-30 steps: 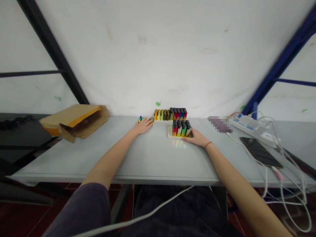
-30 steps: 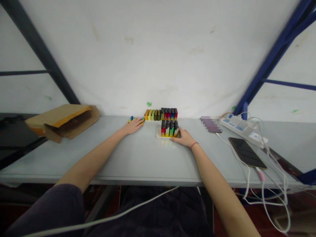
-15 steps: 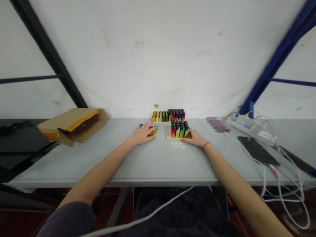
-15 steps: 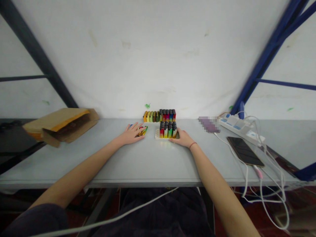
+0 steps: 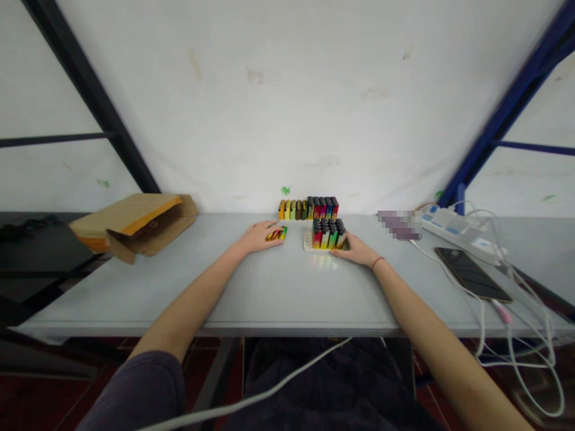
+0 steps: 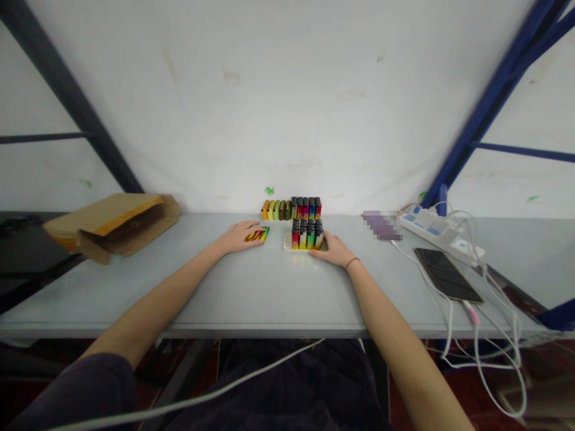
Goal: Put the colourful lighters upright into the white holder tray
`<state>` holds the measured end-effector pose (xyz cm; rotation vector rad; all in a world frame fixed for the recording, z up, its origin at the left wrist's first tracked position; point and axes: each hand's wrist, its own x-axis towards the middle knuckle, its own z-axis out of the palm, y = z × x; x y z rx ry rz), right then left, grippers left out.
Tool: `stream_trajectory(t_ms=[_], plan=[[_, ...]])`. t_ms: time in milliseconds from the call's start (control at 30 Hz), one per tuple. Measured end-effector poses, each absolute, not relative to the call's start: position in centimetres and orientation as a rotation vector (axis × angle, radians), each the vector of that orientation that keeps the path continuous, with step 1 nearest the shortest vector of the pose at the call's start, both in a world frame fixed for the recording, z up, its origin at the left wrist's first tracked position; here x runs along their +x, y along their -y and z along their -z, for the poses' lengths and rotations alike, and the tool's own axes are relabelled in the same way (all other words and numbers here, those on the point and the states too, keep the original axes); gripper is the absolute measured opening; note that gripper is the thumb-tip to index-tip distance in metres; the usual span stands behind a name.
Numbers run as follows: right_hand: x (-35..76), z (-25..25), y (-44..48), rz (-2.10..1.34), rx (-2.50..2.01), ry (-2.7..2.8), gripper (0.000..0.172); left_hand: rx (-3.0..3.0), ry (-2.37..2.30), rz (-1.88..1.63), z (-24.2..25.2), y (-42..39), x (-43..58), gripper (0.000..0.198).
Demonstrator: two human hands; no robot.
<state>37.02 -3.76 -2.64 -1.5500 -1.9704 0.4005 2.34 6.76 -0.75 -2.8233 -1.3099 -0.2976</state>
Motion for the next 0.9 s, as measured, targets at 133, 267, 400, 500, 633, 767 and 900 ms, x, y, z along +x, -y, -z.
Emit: stream_trajectory(t_ms=[133,267,400,500,633,767,900], plan=[[37.1,2.7,3.7,-0.402,-1.550,1.965,0.051,-2.567,1.636,0.473,0.3,-7.3,2.4,0.053],[37.1,2.7,3.6,-0.406,-1.554,1.961,0.051,-2.363,1.974,0.308,-0.2,-8.1,1.5,0.051],[37.0,2.7,3.7,-0.397,-1.568,1.968,0.051,-2.410,2.018,0.231,-0.2,-8.3,0.5,0.050],[37.1,2.8,3.6,-0.394,-1.567,1.965,0.050,-2.403,2.016,0.243,-0.1,-8.1,0.4,0.046],[37.3,3.0,3.5,-0.422,-1.540,1.948,0.054,-2.350,2.036,0.267,0.2,-8.1,0.7,0.043],[37.4,3.1,3.4,-0.446,-1.512,1.941,0.055,-2.371,2.017,0.260,0.6,-8.3,0.6,0.044],[37.3,3.1,3.4,-0.456,-1.504,1.948,0.054,-2.316,2.043,0.361,1.0,-8.1,0.4,0.037]])
